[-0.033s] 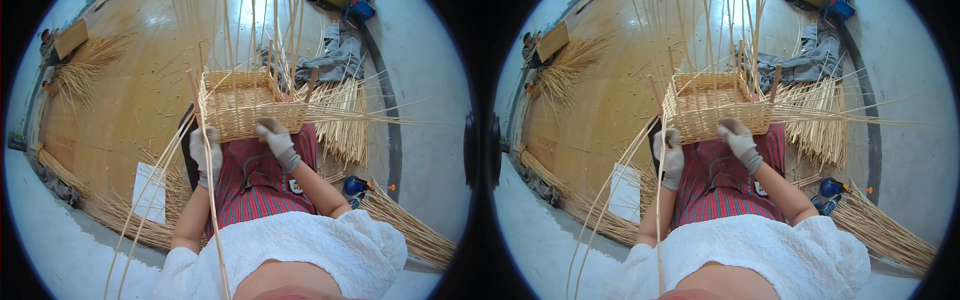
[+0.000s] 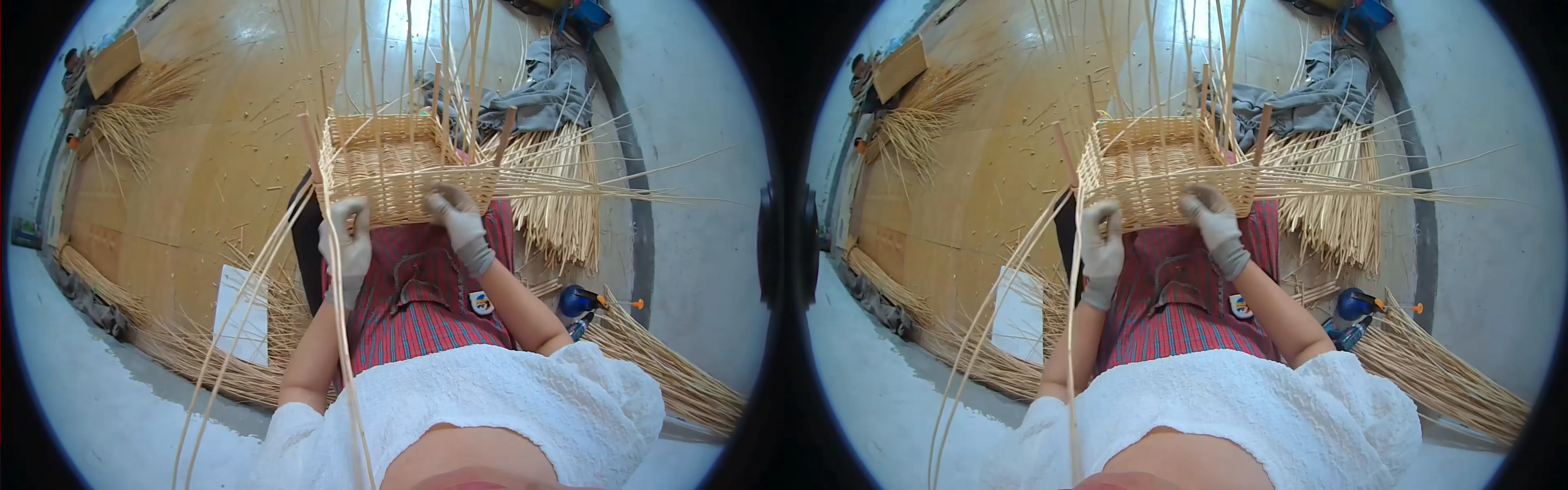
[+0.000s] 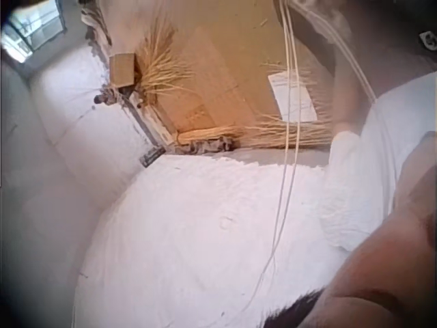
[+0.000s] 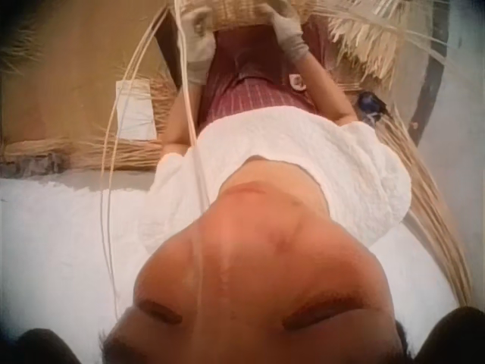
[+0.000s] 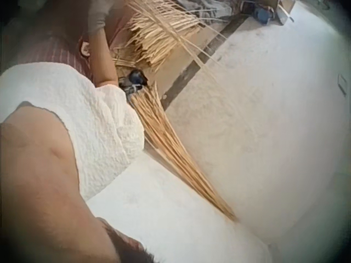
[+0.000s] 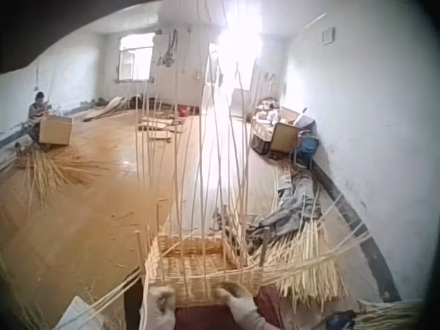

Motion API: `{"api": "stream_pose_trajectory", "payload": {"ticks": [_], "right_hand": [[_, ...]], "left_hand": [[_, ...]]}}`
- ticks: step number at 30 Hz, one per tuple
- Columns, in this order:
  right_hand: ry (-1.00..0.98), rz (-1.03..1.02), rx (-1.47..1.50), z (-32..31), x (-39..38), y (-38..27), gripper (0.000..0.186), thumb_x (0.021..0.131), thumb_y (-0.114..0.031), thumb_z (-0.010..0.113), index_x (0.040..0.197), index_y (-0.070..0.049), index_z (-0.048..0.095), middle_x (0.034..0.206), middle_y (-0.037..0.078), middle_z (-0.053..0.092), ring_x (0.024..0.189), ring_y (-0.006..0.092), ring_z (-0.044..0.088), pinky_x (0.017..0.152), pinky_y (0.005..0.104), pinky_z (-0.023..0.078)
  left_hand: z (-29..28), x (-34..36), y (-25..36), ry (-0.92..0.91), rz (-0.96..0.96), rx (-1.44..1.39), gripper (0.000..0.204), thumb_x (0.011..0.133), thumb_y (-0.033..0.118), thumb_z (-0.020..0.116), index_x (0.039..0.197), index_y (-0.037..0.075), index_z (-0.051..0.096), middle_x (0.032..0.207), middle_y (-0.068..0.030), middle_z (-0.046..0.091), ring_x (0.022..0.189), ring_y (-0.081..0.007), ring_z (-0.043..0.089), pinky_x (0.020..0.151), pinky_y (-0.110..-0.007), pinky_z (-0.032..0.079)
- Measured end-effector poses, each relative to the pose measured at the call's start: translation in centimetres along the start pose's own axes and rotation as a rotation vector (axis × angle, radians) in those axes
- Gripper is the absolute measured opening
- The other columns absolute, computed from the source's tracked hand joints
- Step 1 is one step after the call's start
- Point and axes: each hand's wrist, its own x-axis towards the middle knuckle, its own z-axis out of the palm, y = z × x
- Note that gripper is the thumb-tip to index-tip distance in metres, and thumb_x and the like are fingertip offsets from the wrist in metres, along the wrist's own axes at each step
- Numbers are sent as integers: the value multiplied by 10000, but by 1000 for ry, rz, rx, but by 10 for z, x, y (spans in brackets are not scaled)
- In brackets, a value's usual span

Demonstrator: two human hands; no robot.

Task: The person sits on the floor and weaves a rectangular basket using thin wooden strips. They interlace the strips through a vertical frame, occasionally using a measuring tape to check dimensions and a hammer to tighten the weave.

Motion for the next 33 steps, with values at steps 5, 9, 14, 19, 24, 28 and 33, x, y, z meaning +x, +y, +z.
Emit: {"api": "stream_pose_trajectory", "payload": {"ticks": [5, 9, 14, 19, 24, 28, 33], "right_hand": [[273, -227, -26, 0, 29, -48, 370, 979, -199, 694, 1317, -142, 555, 1141, 2, 699, 989, 92, 660, 732, 243, 512], [-54, -968, -730, 93, 91, -109, 544, 1019, -184, 610, 1517, -139, 397, 1238, 88, 680, 1070, 205, 671, 912, 337, 531], [-279, -816, -102, 29, 99, -93, 509, 1059, -204, 542, 1531, -107, 377, 1229, 126, 686, 1077, 224, 681, 912, 356, 545], [101, -117, 44, -81, 17, -54, 236, 1057, -160, 549, 1283, -97, 520, 1086, 73, 722, 926, 147, 707, 653, 247, 540], [246, -274, 114, -71, 15, -74, 109, 1042, -85, 550, 1148, -87, 579, 1056, 64, 724, 901, 145, 718, 626, 221, 526], [28, -1118, -559, -13, 115, -120, 409, 963, -42, 604, 1370, -69, 572, 1151, 94, 689, 931, 146, 677, 757, 267, 555], [140, -863, -208, -31, 76, -134, 462, 972, -144, 620, 1409, -17, 533, 1094, 125, 695, 948, 204, 702, 778, 270, 581]], "left_hand": [[36, 90, 15, -641, -741, -17, 444, 1015, 426, 568, 1237, 42, 566, 999, -248, 702, 993, -419, 676, 806, -501, 524], [56, 54, -49, -143, -278, 369, 399, 1014, 455, 588, 1122, 72, 611, 777, -178, 685, 560, -318, 675, 552, -449, 530], [46, 78, 10, -383, -863, -226, 273, 1011, 354, 643, 1033, 85, 606, 612, -9, 553, 367, -111, 501, 323, -304, 381], [56, 68, 23, -5, -449, -71, 198, 986, 125, 656, 1156, 63, 576, 873, -62, 638, 568, -103, 617, 432, -304, 460], [105, 83, 67, -448, -683, -317, 302, 1031, 148, 537, 1323, 107, 471, 1060, -155, 664, 753, -275, 690, 664, -403, 553], [141, 86, 52, -591, -444, 303, 261, 1055, 270, 479, 1284, 145, 465, 937, -221, 679, 779, -446, 665, 737, -526, 532], [145, 84, 37, -589, -411, 162, 265, 1044, 324, 523, 1234, 142, 495, 877, -195, 691, 795, -423, 677, 719, -526, 511]]}}
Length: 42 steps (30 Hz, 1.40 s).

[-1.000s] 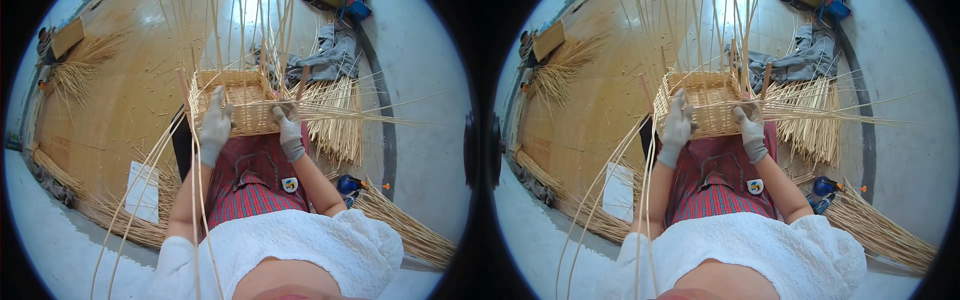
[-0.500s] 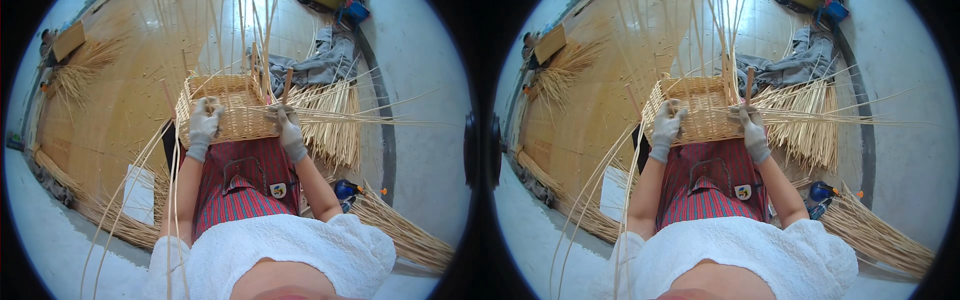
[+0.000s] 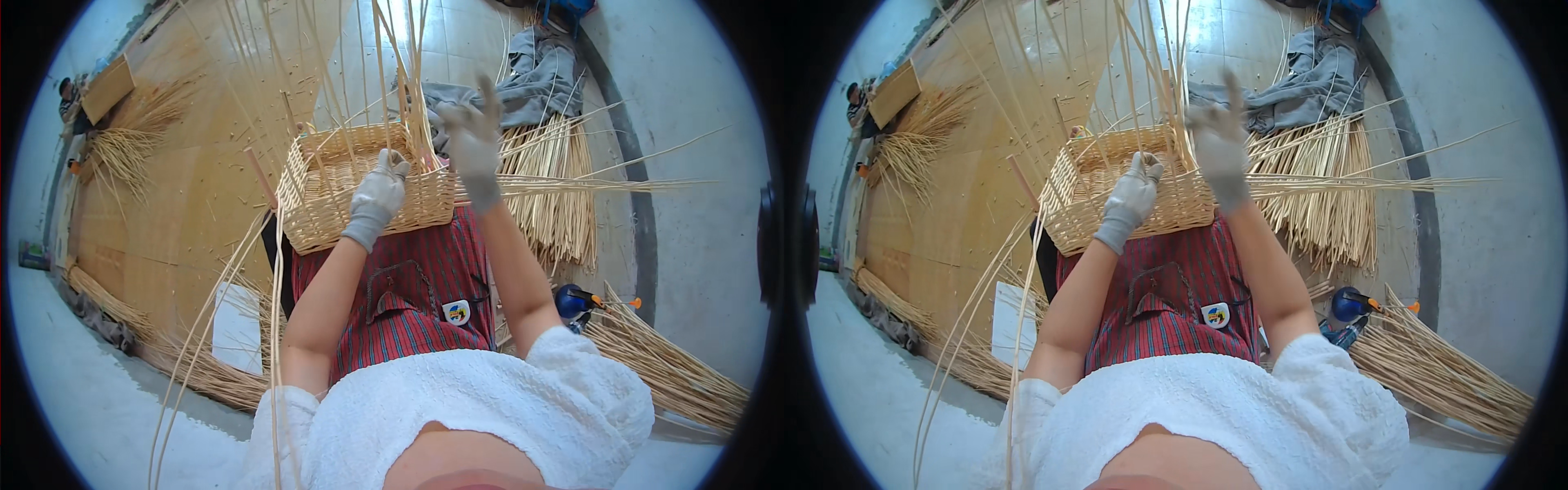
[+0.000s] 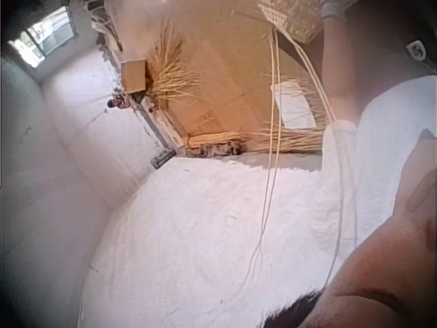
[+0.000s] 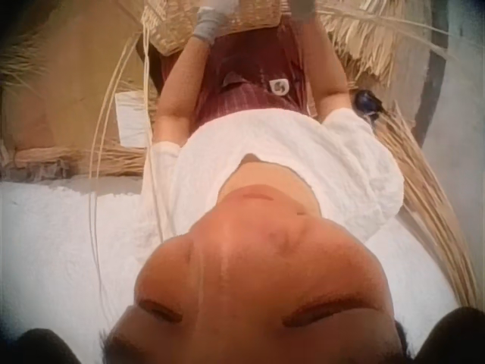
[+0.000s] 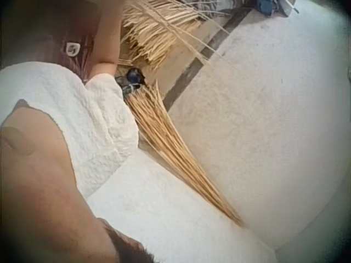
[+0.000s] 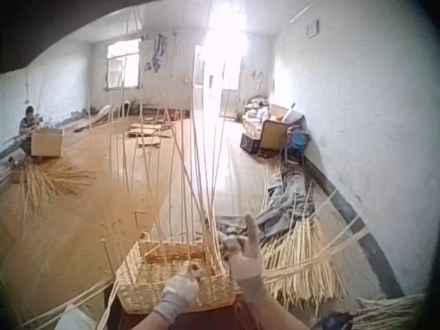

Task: The person sits on the floor and weaves a rectangular basket using thin wooden strips. They interlace the strips through a vertical frame, occasionally using a measuring tape to check dimensions and a hammer to tighten the weave.

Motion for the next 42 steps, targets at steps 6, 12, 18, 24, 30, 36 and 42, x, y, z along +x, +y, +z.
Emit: {"api": "stream_pose_trajectory", "payload": {"ticks": [6, 12, 18, 24, 30, 36, 42], "right_hand": [[-79, 909, 398, -106, -114, 27, 549, 980, -276, 656, 1452, -62, 473, 970, 138, 734, 870, 251, 743, 697, 354, 613], [-300, 480, -500, -8, -102, 10, 416, 980, -265, 662, 1373, -171, 567, 963, 130, 742, 874, 232, 746, 729, 390, 582], [-878, 96, -127, 89, -161, -43, 183, 933, -155, 632, 1100, -143, 707, 994, 97, 732, 924, 296, 710, 835, 403, 564], [-866, -630, 21, 153, -164, -91, 350, 844, -122, 642, 1173, -218, 716, 1171, 50, 679, 1067, 294, 671, 884, 410, 572], [-1231, -423, -348, 138, -135, -80, 121, 838, -179, 646, 942, -117, 646, 802, 104, 647, 710, 301, 699, 514, 406, 541], [90, 460, 370, 103, -83, 32, 89, 1062, -178, 514, 1078, -96, 544, 874, 74, 702, 735, 184, 695, 628, 344, 551], [-94, 454, 209, 98, -92, 20, 197, 1049, -86, 515, 1244, -107, 513, 987, 109, 718, 913, 207, 725, 739, 323, 593]], "left_hand": [[-3, -14, 0, 60, -75, -102, 352, 996, 192, 648, 1318, 140, 516, 860, -73, 660, 832, -129, 656, 673, -324, 546], [-40, -98, -99, 580, -36, -395, 350, 960, 67, 679, 1277, 1, 545, 1188, -122, 600, 837, -122, 631, 758, -298, 551], [-101, -117, -97, 613, -48, -781, 335, 997, 273, 665, 1147, -24, 627, 992, -73, 656, 875, -164, 613, 819, -320, 520], [-130, -155, -88, 439, -116, -806, 270, 1029, 208, 605, 1187, -9, 631, 939, -15, 614, 770, -92, 548, 713, -287, 516], [-138, -155, -83, 350, 61, -565, 300, 1058, 246, 544, 1250, 22, 598, 882, -34, 647, 712, -103, 580, 653, -247, 506], [-83, -167, -82, 580, -44, -678, 331, 1113, 298, 419, 1283, 38, 534, 918, -93, 692, 674, -145, 639, 658, -280, 559], [-108, -72, -62, 236, -52, -298, 368, 1095, 219, 455, 1453, 146, 498, 955, -135, 705, 602, -187, 693, 557, -332, 571]]}}
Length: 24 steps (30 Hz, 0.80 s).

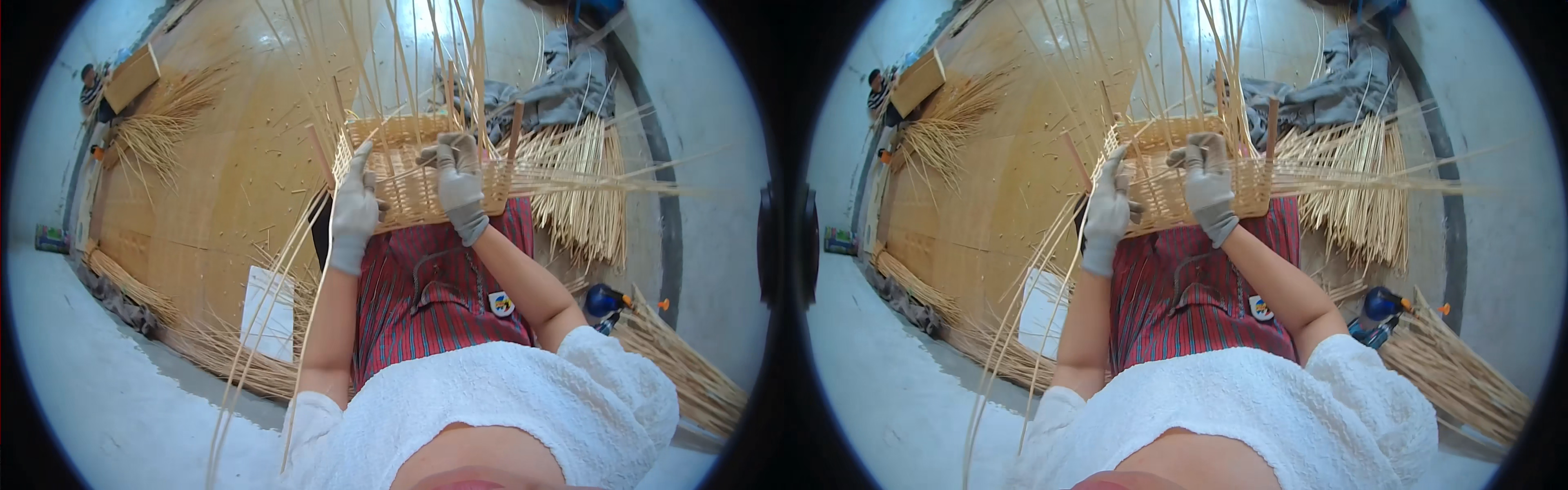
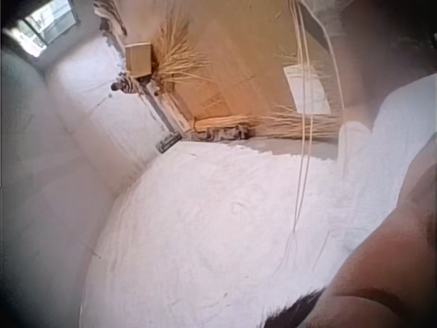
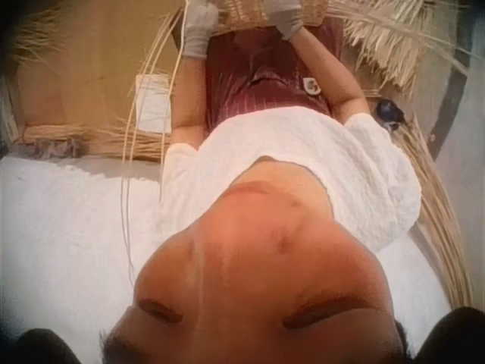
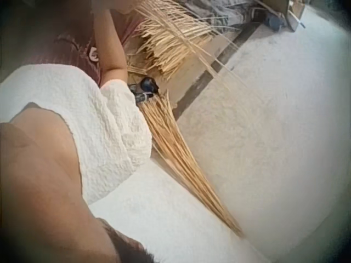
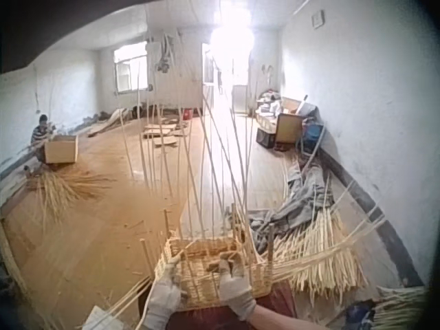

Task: The person sits on the floor and weaves a rectangular basket using thin wooden strips. They interlace the strips through a vertical frame, occasionally using a measuring tape to check dimensions and a hammer to tighten the weave.

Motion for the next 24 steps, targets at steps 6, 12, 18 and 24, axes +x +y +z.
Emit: {"api": "stream_pose_trajectory", "payload": {"ticks": [6, 12, 18, 24], "right_hand": [[-202, -511, -806, 89, 84, -52, 638, 966, -1, 536, 1548, -191, 358, 1114, 110, 697, 886, 202, 705, 784, 349, 585], [49, 12, 180, -72, -8, 16, 384, 1038, -116, 568, 1409, -87, 475, 1010, 60, 714, 828, 171, 688, 732, 309, 575], [-29, -158, -342, -72, 4, -21, 196, 1005, -107, 615, 1197, -72, 634, 1141, 83, 712, 1079, 191, 689, 746, 321, 575], [-194, -507, -512, -40, 70, -64, 470, 923, 42, 549, 1376, -81, 525, 1208, 123, 669, 1002, 207, 697, 845, 332, 570]], "left_hand": [[3, 20, 3, -63, -260, 40, 324, 1081, 218, 494, 1398, 209, 561, 764, -92, 659, 481, -175, 632, 449, -337, 515], [18, 9, 13, -49, -309, -187, 444, 1004, 130, 611, 1428, 251, 561, 1021, -104, 689, 536, -185, 662, 500, -353, 540], [51, -30, 26, -14, 334, 786, 802, 843, 88, 727, 1542, 335, 423, 1488, -157, 440, 997, -314, 674, 829, -413, 576], [81, -14, 4, 15, 402, 578, 747, 821, 57, 693, 1495, 318, 502, 1205, -105, 574, 861, -316, 669, 768, -453, 564]]}}
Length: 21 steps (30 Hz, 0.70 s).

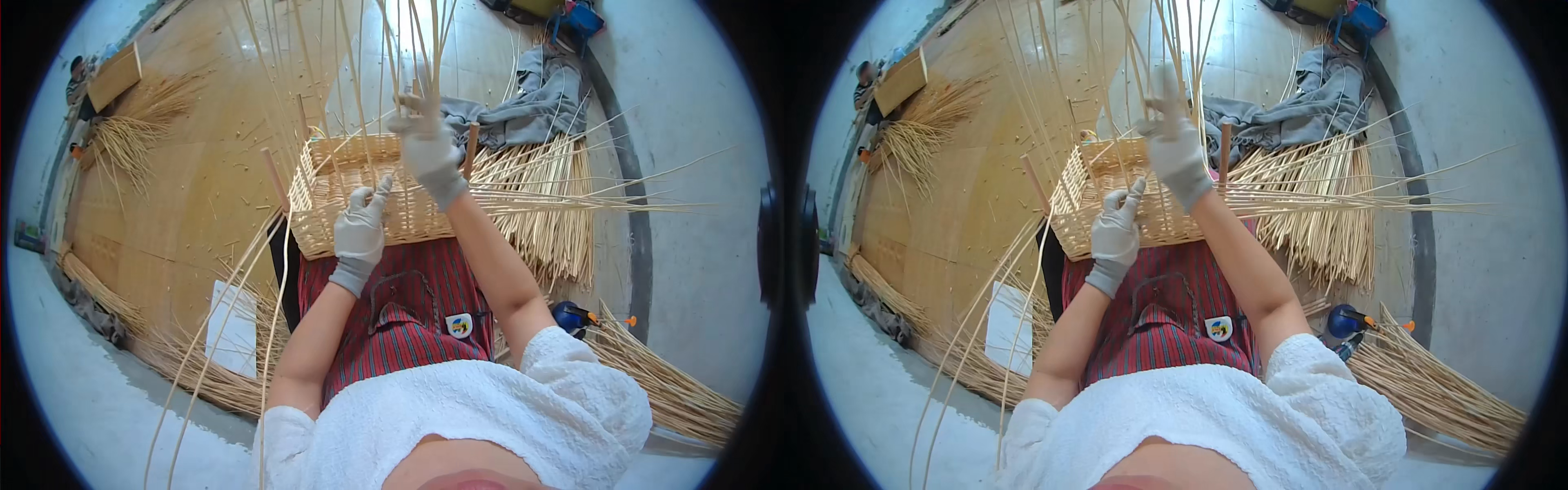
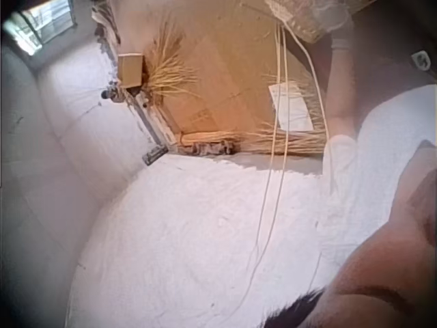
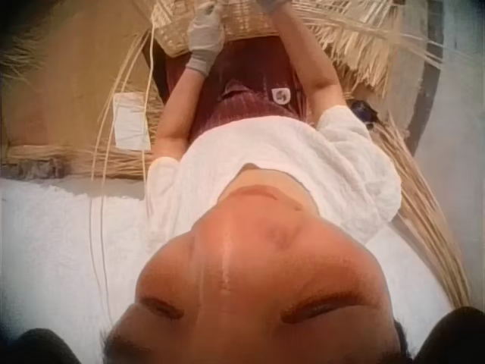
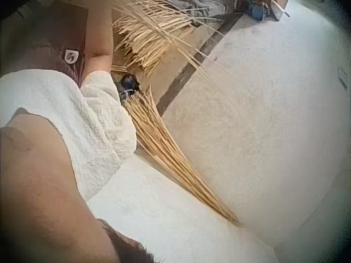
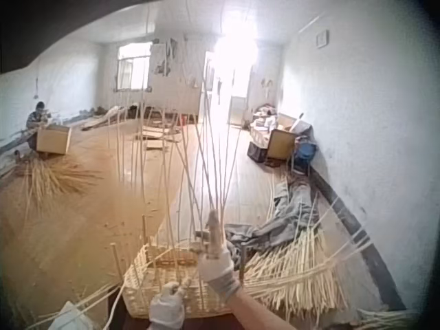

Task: The person sits on the floor and weaves a rectangular basket using thin wooden strips. They interlace the strips through a vertical frame, occasionally using a measuring tape to check dimensions and a hammer to tighten the weave.

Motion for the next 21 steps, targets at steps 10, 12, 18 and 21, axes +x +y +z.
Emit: {"api": "stream_pose_trajectory", "payload": {"ticks": [10, 12, 18, 21], "right_hand": [[142, -213, -648, -70, -8, 4, 433, 971, -7, 583, 1390, -110, 548, 1229, 114, 605, 1102, 243, 661, 960, 333, 535], [246, 32, 207, -81, 25, 25, 464, 982, -15, 566, 1425, -147, 540, 1194, 108, 600, 1046, 213, 657, 915, 322, 551], [356, 516, 209, -163, -47, 78, 335, 1056, -101, 500, 1383, -102, 571, 783, -13, 543, 652, 70, 535, 630, 240, 537], [209, 405, 493, -156, -64, 12, 349, 1045, -84, 497, 1384, -88, 578, 790, -25, 564, 676, 88, 559, 656, 247, 530]], "left_hand": [[26, 31, 72, -132, 111, 266, 731, 837, 113, 700, 1514, 274, 472, 1117, -104, 585, 965, -297, 638, 862, -437, 523], [35, 38, 72, -162, 128, 299, 715, 871, 114, 655, 1534, 286, 450, 1065, -92, 560, 934, -283, 640, 822, -411, 525], [33, 44, 86, 92, 398, 356, 710, 892, 173, 668, 1557, 181, 418, 1192, -136, 591, 1007, -303, 627, 850, -426, 519], [39, 49, 109, -27, 140, -139, 694, 937, 226, 653, 1560, 82, 384, 1316, -166, 564, 1145, -342, 585, 936, -426, 503]]}}
